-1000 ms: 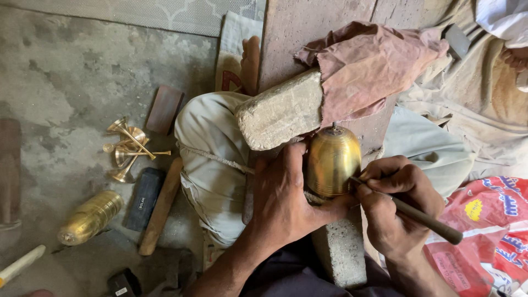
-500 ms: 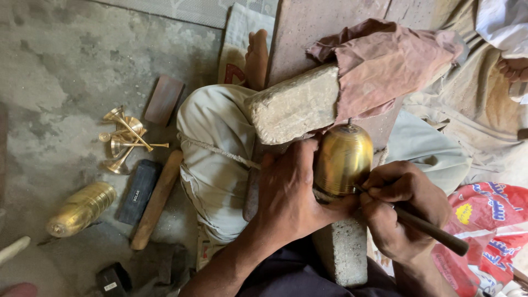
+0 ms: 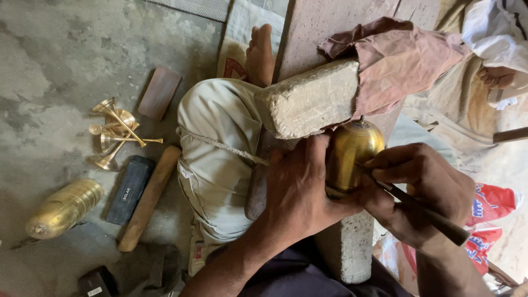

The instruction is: The person holds a brass bell-shaped object and uses a small chisel-like tool to carve fine lines and patterns into its surface. The object is rotated frequently to access different areas while the person remains seated on the floor.

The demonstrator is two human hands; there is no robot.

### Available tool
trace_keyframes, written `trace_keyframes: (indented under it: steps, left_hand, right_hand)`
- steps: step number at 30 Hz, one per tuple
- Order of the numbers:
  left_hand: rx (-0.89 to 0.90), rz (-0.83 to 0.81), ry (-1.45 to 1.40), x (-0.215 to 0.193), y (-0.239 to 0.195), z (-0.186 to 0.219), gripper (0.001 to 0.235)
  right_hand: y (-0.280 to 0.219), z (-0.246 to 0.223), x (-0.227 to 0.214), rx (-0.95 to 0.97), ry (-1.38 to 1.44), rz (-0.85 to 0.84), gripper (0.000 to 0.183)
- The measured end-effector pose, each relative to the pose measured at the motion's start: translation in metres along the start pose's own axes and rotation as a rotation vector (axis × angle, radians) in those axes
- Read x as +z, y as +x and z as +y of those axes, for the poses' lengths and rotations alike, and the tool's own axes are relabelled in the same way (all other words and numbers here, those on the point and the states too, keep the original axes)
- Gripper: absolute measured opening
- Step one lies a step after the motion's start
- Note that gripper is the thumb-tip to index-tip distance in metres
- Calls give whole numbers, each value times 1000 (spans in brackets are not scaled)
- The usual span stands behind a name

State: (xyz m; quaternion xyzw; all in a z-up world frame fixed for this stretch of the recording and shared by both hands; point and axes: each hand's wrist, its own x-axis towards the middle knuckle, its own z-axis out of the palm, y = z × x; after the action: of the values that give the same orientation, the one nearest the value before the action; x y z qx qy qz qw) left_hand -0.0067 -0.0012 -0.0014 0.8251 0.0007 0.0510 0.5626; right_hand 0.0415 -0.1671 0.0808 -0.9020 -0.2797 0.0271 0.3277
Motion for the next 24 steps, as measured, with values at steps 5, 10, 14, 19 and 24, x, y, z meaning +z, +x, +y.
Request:
trace_keyframes:
  steps: [5,10,14,19,24]
  left_hand:
    - [-9,-4,37,-1,0,0,92]
    - [6,-7,23,-1,-1,-3,91]
    - [-27,-51,22,-1,-1,-2,91]
    - [-22,-16,33,-1,0,-1,89]
    - [4,12,39,-1,-1,0,89]
  right_hand:
    - [13,-9,0,34,-126,-69,26]
    - [19,-16,2,33,-150,-83,25]
    - [22,-20,-2,52,-146,-139,22]
    - [27,-15,-5,7,-112,-180,20]
    - [24,-5,-10,7,-104,-197,22]
